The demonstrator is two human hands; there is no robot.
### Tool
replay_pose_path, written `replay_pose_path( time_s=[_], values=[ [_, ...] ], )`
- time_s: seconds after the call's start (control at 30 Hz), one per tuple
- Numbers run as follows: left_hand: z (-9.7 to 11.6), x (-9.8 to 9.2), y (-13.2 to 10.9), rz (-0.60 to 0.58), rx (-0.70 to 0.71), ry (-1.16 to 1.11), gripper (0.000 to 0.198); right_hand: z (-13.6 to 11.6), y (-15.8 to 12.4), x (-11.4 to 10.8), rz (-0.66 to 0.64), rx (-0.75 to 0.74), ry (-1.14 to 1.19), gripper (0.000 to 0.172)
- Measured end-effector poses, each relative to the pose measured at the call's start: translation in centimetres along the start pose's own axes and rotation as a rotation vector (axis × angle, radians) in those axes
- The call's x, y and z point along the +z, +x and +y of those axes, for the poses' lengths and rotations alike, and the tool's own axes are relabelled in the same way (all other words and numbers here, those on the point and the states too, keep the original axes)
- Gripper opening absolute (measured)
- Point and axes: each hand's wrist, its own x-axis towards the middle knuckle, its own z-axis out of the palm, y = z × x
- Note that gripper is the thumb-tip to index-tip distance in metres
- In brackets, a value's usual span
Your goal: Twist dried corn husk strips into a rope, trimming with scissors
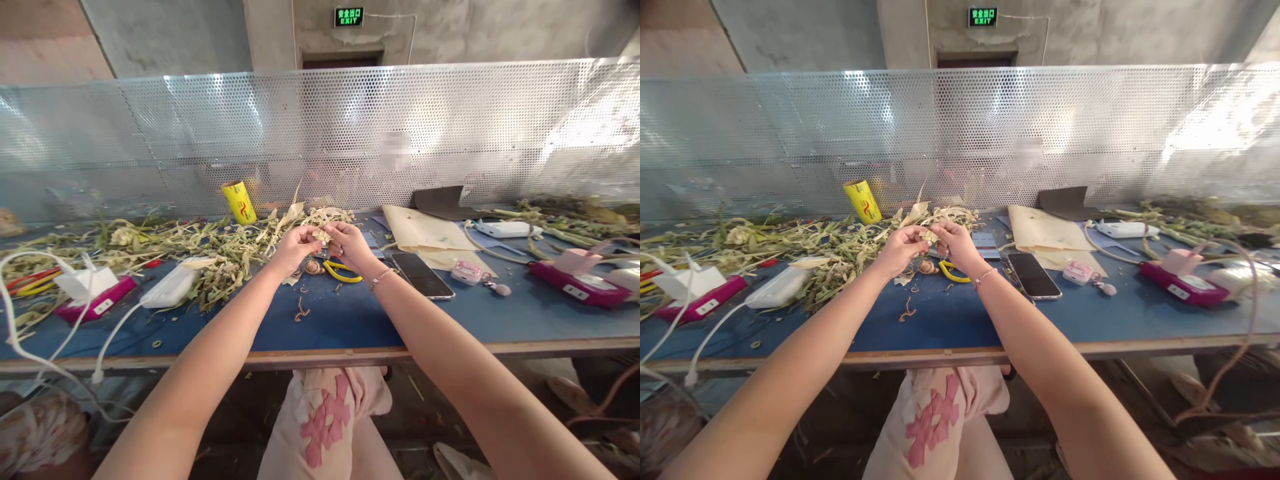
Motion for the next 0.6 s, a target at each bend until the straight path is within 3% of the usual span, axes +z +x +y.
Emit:
replay_pose_path(
  time_s=[0.27,0.6],
  values=[
    [-0.5,-0.1,0.1,0.038,-0.024,-0.035,0.024,-0.7,-0.3,0.3,0.015,0.140,0.189,0.023],
    [0.0,0.3,0.2,0.154,-0.059,-0.032,0.019,0.9,0.7,0.1,0.207,-0.123,-0.215,0.028]
  ],
)
